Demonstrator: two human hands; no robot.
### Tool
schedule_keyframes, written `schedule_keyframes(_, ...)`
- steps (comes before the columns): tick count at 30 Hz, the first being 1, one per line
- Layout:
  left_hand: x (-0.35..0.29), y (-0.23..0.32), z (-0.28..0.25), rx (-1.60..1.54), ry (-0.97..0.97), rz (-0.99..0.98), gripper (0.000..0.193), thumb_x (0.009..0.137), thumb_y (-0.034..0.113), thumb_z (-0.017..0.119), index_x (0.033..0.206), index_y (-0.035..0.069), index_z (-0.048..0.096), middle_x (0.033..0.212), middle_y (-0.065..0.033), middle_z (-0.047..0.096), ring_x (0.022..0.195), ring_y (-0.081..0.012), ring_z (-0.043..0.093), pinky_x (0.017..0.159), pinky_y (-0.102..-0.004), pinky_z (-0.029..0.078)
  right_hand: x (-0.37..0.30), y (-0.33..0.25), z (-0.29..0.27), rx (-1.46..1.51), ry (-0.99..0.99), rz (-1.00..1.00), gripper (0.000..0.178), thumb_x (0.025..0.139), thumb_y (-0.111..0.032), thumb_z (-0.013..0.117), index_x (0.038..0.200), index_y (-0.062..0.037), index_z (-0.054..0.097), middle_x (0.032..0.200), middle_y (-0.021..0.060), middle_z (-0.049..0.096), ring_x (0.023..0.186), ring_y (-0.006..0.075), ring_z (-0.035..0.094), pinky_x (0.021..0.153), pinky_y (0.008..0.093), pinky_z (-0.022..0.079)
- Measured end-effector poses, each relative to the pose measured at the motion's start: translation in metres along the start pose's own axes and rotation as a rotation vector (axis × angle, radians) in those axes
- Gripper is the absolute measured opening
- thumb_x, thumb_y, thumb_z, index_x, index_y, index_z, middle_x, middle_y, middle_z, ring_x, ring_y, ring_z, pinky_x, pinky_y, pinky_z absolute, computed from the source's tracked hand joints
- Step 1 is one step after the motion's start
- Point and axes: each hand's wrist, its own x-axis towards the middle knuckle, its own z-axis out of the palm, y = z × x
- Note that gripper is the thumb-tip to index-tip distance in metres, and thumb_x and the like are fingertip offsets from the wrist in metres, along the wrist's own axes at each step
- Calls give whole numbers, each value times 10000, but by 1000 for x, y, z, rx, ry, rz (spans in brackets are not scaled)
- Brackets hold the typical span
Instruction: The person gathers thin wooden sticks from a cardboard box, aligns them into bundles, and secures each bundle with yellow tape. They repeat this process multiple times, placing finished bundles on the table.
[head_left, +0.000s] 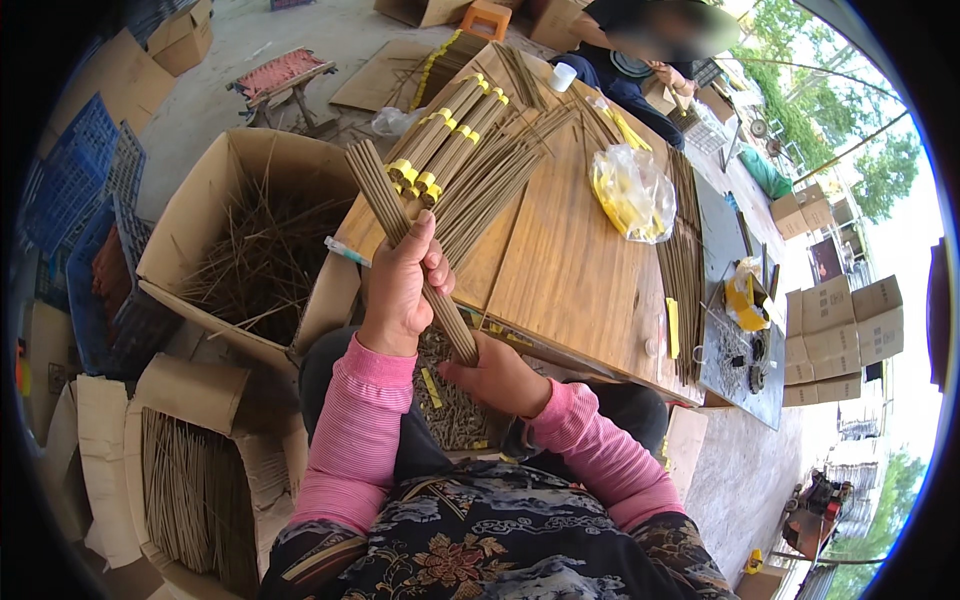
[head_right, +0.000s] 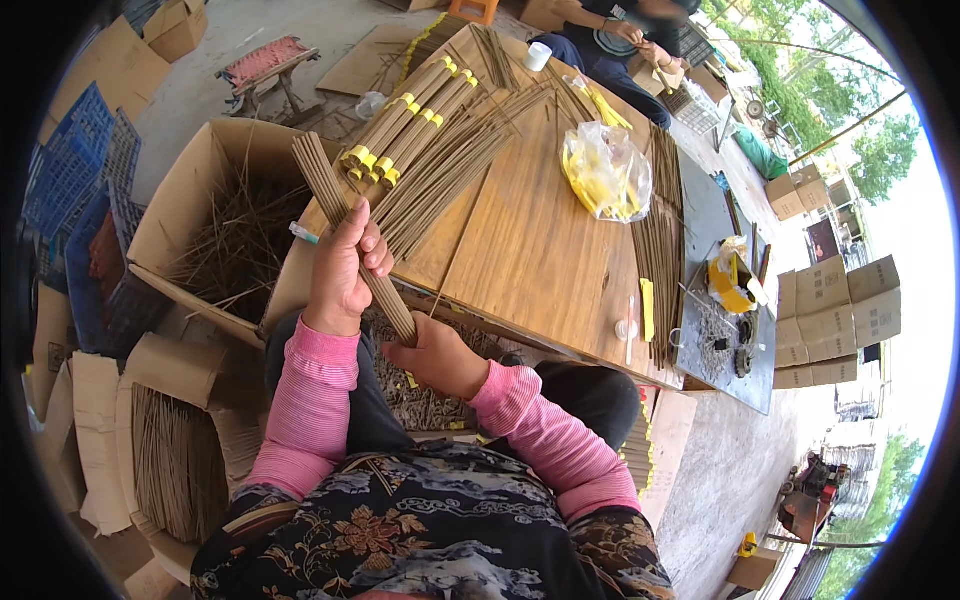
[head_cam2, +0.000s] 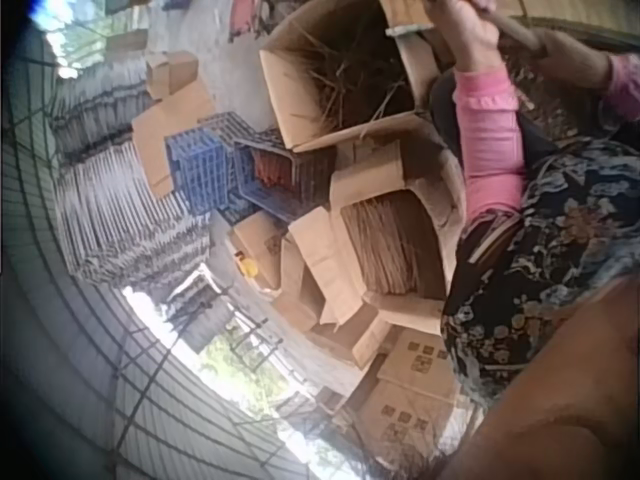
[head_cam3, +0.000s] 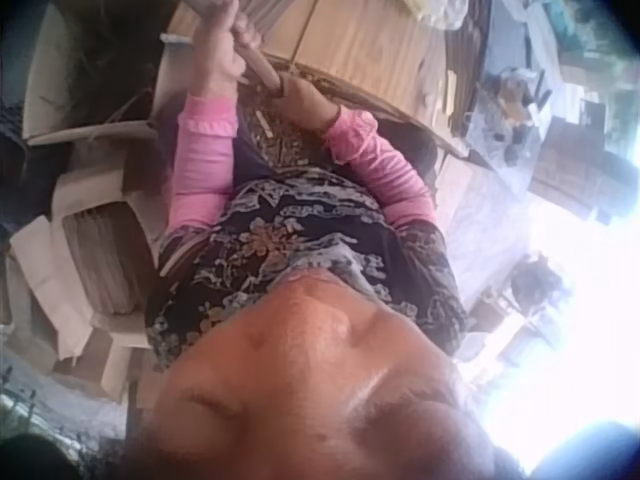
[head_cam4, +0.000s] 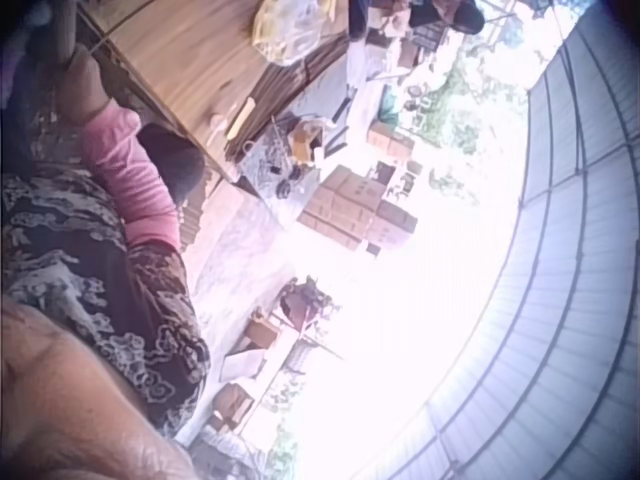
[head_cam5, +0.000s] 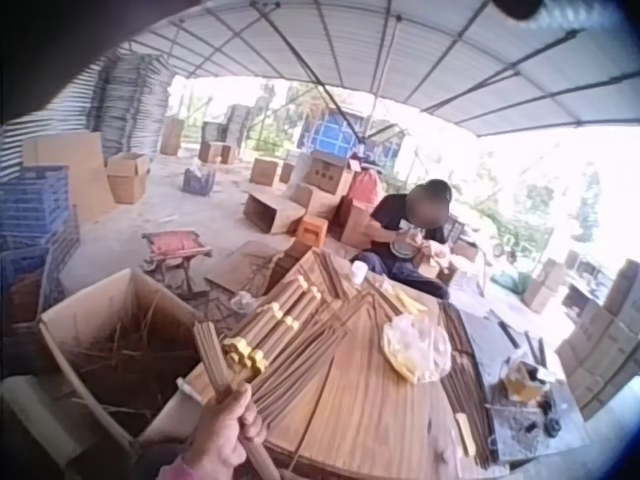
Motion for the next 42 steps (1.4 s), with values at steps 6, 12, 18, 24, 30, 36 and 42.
schedule_keyframes(6, 1, 0, -3, -92, -120, -31, 337, 840, 334, 567, 605, 134, 431, 516, 40, 399, 405, -60, 364, 386, -213, 314, -7, -9, -5, 126, -135, 93, 241, 807, -221, 607, 785, -29, 462, 551, 61, 504, 431, 142, 512, 412, 279, 405)
schedule_keyframes(12, 2, -4, 2, -10, 81, 55, 244, 812, 281, 614, 682, 117, 489, 553, 26, 453, 456, -79, 430, 444, -233, 380, 1, 11, 3, -525, 362, -272, 273, 791, -214, 591, 782, 12, 438, 624, 216, 532, 601, 385, 556, 517, 416, 438)
schedule_keyframes(18, -3, -18, 4, -62, 78, 48, 185, 805, 218, 629, 729, 129, 486, 544, 20, 444, 445, -91, 431, 419, -242, 379, 8, 11, 0, -657, 504, -330, 269, 781, -199, 595, 762, 4, 420, 620, 209, 536, 616, 384, 554, 536, 415, 435)
schedule_keyframes(24, -2, 0, 0, -25, 59, 62, 322, 821, 278, 602, 591, 144, 422, 518, 51, 377, 428, -62, 359, 395, -213, 307, 1, -12, -8, -255, 77, 10, 303, 775, -265, 609, 815, 8, 484, 617, 142, 555, 549, 263, 567, 520, 356, 436)
schedule_keyframes(30, -2, 45, -17, -75, 177, 255, 351, 831, 292, 593, 581, 156, 388, 515, 61, 366, 420, -43, 333, 402, -202, 291, -18, 10, -48, -340, -259, 62, 246, 783, -223, 624, 837, -6, 521, 641, 53, 552, 544, 107, 534, 499, 254, 430)
schedule_keyframes(36, 2, 35, -20, -78, 89, 117, 269, 804, 339, 617, 722, 130, 469, 526, 55, 392, 415, -48, 350, 385, -200, 302, 47, 29, -69, -431, 511, -13, 313, 816, -306, 564, 822, 5, 540, 685, 109, 588, 619, 210, 577, 557, 321, 459)
schedule_keyframes(42, 4, 12, -12, -26, 26, 9, 283, 802, 356, 617, 716, 134, 463, 552, 31, 431, 433, -66, 394, 410, -208, 330, 88, 40, -62, -908, 745, 76, 317, 824, -318, 497, 814, -6, 549, 784, 186, 611, 744, 336, 599, 670, 417, 473)
